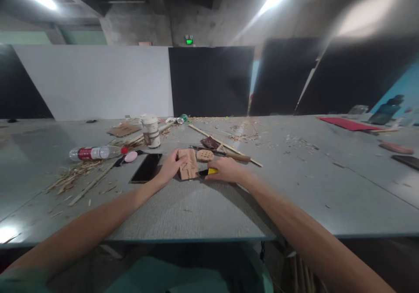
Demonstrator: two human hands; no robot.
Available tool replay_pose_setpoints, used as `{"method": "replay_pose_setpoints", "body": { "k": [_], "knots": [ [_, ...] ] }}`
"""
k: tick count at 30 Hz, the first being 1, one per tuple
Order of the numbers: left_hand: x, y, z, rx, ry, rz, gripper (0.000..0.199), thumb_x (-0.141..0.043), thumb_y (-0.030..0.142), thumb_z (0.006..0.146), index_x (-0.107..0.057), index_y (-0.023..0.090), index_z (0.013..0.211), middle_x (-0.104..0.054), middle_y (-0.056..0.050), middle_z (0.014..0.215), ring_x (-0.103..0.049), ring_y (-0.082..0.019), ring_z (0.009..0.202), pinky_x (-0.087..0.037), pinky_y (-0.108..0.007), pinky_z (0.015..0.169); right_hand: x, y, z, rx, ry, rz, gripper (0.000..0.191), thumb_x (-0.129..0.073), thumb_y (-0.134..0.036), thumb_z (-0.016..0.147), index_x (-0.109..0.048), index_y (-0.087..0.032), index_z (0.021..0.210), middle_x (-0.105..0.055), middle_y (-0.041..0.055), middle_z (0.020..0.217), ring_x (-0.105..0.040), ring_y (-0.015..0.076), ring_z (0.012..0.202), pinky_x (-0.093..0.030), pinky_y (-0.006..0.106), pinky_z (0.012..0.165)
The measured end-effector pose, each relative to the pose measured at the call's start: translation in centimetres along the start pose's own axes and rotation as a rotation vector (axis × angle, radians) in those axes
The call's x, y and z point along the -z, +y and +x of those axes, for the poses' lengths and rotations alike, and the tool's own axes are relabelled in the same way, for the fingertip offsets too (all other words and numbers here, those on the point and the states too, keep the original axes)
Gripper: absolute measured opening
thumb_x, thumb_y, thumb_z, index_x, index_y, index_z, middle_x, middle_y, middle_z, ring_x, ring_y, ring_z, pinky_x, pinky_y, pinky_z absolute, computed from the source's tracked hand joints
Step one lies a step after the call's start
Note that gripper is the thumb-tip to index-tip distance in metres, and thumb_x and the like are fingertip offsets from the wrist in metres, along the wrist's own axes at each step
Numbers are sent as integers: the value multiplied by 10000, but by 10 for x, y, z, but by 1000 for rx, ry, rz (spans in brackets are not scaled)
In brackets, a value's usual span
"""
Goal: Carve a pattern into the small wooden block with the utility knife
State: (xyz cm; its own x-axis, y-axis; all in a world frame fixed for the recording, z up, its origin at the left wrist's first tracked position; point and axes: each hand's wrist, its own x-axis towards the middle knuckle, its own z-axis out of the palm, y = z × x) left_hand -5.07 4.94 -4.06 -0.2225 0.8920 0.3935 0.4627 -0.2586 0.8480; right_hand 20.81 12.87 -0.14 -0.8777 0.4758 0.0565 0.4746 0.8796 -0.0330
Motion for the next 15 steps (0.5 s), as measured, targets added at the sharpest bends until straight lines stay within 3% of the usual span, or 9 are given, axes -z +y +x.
{"method": "replay_pose_setpoints", "body": {
  "k": [8, 15],
  "knots": [
    [0, 1, 0, -3, 2, 5, 199, -671, 395, 906, -579, 219, 922, -693, -7, 879, -644, -216, 850, -478, -312, 786, 3, -7, -3, 53, 15, 17, 439, -617, -664, 970, -791, -264, 1022, -749, 62, 876, -665, 239, 769, -369, 327, 644],
    [-1, -1, 1, -12, -4, -8, 183, -666, 377, 914, -589, 213, 932, -698, -18, 895, -646, -224, 880, -489, -318, 804, 2, -13, -2, 68, 13, 14, 436, -610, -644, 979, -789, -246, 979, -738, 67, 838, -647, 238, 740, -354, 328, 628]
  ]
}}
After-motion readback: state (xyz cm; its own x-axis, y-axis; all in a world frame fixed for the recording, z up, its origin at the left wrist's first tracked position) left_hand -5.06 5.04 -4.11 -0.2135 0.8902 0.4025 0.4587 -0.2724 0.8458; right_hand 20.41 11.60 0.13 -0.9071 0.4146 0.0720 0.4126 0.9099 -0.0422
